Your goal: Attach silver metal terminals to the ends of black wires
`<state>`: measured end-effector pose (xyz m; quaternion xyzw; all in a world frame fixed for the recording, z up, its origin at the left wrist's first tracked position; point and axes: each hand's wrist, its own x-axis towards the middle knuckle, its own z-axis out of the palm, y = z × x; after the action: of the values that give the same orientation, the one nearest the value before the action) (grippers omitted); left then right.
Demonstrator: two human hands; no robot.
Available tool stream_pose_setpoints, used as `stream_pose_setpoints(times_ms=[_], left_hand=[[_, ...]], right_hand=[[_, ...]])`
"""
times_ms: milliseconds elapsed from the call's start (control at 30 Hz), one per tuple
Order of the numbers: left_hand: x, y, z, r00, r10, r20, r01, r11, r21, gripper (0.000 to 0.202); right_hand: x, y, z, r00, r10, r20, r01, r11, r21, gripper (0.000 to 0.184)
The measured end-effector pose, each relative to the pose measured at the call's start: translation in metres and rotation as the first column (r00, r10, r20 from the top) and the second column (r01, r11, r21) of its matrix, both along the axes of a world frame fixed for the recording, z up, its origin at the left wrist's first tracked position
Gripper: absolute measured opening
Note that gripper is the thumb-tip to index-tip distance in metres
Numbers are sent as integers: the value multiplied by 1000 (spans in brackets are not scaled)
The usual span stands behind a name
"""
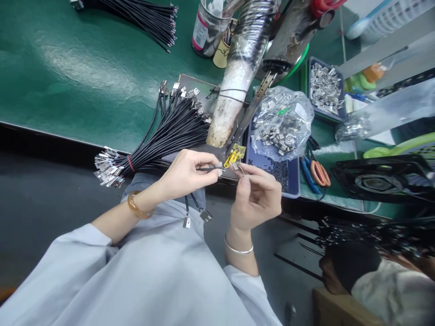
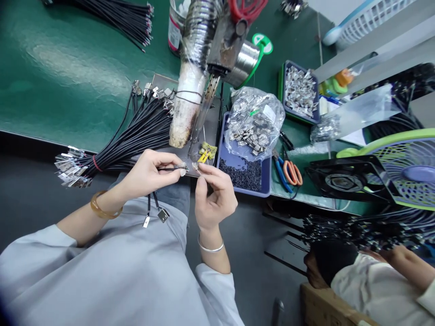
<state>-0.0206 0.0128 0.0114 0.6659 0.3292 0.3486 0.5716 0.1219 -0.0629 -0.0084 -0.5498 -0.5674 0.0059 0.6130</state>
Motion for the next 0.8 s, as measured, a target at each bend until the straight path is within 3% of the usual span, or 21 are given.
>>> stream_pose_setpoints(times_ms=[333, 467, 600, 800], left_hand=[[4, 0, -7, 996, 19, 92, -5, 988, -154, 17], [6, 0, -5, 991, 57, 125, -36, 986, -163, 19], [7, 1, -5, 989, 109, 101, -93, 985, -146, 19], [10, 2, -5, 983, 169, 69, -157, 977, -147, 20]], right_hand=[[2, 2, -8, 996, 24, -90, -28, 999, -46, 9], [5, 4, -9, 996, 52, 67, -45, 995, -93, 12], [7, 6, -6, 964, 27, 264, -18, 999, -37, 16], [9, 11, 0, 924, 10, 383, -3, 1000, -19, 18]])
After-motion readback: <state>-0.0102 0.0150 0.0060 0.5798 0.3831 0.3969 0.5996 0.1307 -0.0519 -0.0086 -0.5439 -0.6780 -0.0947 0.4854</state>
